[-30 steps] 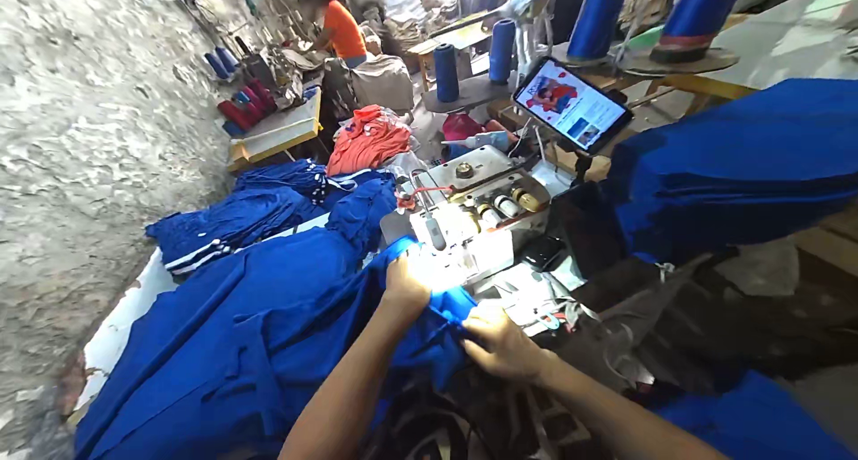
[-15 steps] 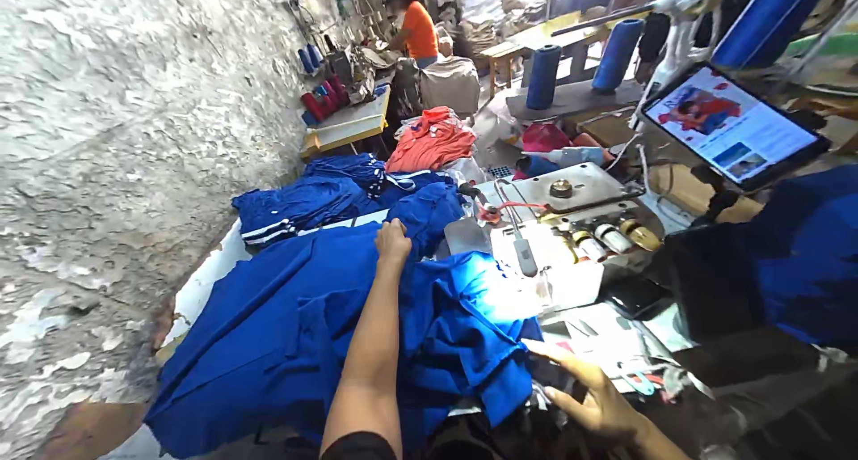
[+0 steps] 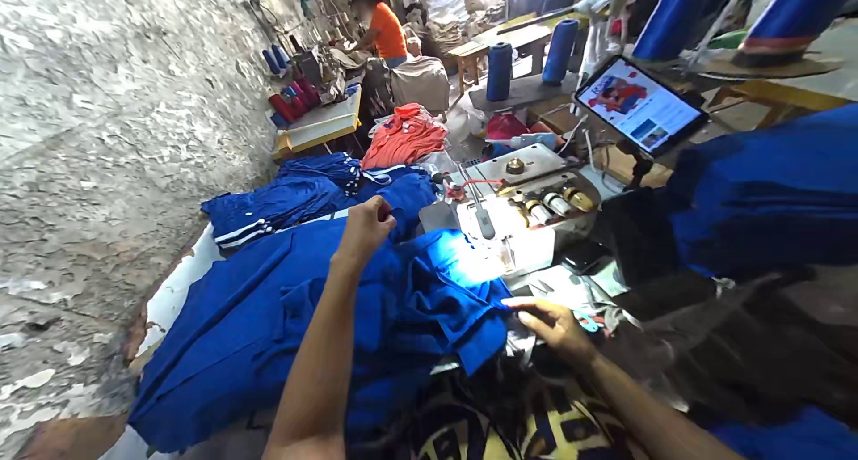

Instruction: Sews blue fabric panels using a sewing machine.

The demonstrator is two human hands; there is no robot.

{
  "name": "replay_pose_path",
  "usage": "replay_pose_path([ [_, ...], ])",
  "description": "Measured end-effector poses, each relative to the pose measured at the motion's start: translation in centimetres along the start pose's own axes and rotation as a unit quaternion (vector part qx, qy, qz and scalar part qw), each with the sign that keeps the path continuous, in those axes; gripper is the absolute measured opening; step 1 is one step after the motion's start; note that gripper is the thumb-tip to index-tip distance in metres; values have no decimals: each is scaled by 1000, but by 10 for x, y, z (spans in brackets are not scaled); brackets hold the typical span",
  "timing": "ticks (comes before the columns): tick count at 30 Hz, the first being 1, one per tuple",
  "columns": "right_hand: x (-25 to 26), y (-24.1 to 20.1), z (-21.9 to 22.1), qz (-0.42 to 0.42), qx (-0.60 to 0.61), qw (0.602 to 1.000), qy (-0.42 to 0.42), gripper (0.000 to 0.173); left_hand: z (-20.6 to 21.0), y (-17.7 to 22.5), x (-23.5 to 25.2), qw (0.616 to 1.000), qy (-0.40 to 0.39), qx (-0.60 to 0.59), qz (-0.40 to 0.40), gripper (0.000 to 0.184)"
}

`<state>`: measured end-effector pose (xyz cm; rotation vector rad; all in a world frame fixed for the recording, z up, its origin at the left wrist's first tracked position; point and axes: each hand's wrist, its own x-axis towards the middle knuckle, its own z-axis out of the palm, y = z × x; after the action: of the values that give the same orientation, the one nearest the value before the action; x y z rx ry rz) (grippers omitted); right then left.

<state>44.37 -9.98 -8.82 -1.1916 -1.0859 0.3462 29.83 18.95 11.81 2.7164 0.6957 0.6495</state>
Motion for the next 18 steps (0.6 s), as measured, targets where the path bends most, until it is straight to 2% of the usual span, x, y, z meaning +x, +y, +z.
replay_pose_path([
  [2,2,-18,11,-72,-54,994,59,20,-12,38,-40,992,-4,-7,130,12],
  [3,2,-30,16,-110,-63,990,58,19,-13,58,-60,983,-28,-20,179,13],
  [4,2,-45,22,-133,-58,988,43,25,-12,77,-81,974,-58,-39,217,14],
  [5,0,-61,29,-139,-36,989,23,38,-7,94,-101,963,-89,-62,246,16],
  [7,-8,-87,41,-90,25,995,-18,67,10,118,-131,946,-124,-114,278,15],
  [8,-14,-98,46,-41,47,998,-22,66,21,122,-141,943,-123,-133,278,15],
  [10,-22,-110,49,41,58,997,2,38,40,120,-152,946,-103,-163,261,16],
  [12,-29,-111,44,66,41,997,29,15,59,114,-158,944,-79,-221,234,18],
  [13,-32,-110,40,64,40,997,33,9,68,112,-162,933,-64,-285,209,17],
  [14,-35,-110,36,54,49,997,35,7,76,113,-167,907,-54,-382,170,15],
  [15,-36,-109,32,42,64,996,35,8,83,115,-172,859,-47,-496,120,11],
  [16,-37,-108,29,31,76,996,36,11,92,118,-176,794,-42,-603,62,11],
  [17,-36,-107,28,27,79,996,38,12,105,119,-179,742,-32,-670,20,13],
  [18,-35,-106,27,33,78,996,43,12,120,120,-182,724,-18,-689,-7,14],
])
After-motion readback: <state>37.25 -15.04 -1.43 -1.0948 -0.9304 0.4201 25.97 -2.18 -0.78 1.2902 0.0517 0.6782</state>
